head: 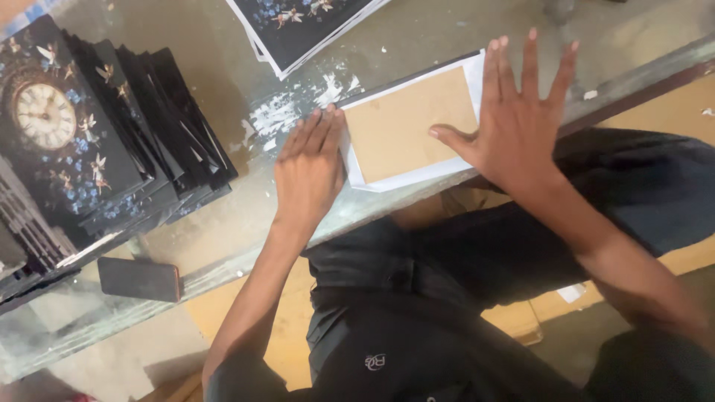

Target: The person assembles photo frames by placing a backing board into a black frame and pressing the edges to secure it. The person repeatedly picks up frames and backing boards, aligns them, and presses the sides to ensure a tight fit.

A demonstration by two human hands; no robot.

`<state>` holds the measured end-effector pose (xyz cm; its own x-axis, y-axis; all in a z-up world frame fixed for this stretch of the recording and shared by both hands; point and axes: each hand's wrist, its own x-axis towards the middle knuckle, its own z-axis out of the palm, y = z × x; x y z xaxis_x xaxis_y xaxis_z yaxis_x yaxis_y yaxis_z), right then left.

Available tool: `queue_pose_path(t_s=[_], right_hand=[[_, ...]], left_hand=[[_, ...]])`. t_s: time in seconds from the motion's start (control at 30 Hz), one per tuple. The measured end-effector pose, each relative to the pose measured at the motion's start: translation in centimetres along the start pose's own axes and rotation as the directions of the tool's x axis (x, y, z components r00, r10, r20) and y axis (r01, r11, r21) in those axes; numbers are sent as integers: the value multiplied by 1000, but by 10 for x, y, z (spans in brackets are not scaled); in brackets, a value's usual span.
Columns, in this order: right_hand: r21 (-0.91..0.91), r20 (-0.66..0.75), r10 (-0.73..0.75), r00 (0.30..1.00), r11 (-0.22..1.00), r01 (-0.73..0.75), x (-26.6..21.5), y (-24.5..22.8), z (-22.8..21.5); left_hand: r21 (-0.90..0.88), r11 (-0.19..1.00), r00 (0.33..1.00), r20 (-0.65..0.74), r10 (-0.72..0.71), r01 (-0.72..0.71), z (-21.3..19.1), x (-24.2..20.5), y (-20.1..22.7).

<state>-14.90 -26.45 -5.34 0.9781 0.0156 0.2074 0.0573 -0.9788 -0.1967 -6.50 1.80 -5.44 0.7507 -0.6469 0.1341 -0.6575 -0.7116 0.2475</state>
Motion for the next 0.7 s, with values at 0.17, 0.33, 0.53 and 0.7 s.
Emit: queue_pose_path(t_s=[0.17,0.33,0.53,0.7], right_hand=[[-354,134,-325,936,867,352,10,-20,24],[-222,31,-172,985,959,174,-3,-1,17],[-337,-7,-240,971,914,224,4,-30,26],[82,-73,-119,990,989,125,-2,-4,20]], left_hand=[[-239,962,989,-88,115,-133,16,29,29],[-309,947,996,-25,85,-89,26,24,34],[-225,973,997,-71,40,-55,26,34,39],[-351,934,994,-108,29,-65,18,24,24]])
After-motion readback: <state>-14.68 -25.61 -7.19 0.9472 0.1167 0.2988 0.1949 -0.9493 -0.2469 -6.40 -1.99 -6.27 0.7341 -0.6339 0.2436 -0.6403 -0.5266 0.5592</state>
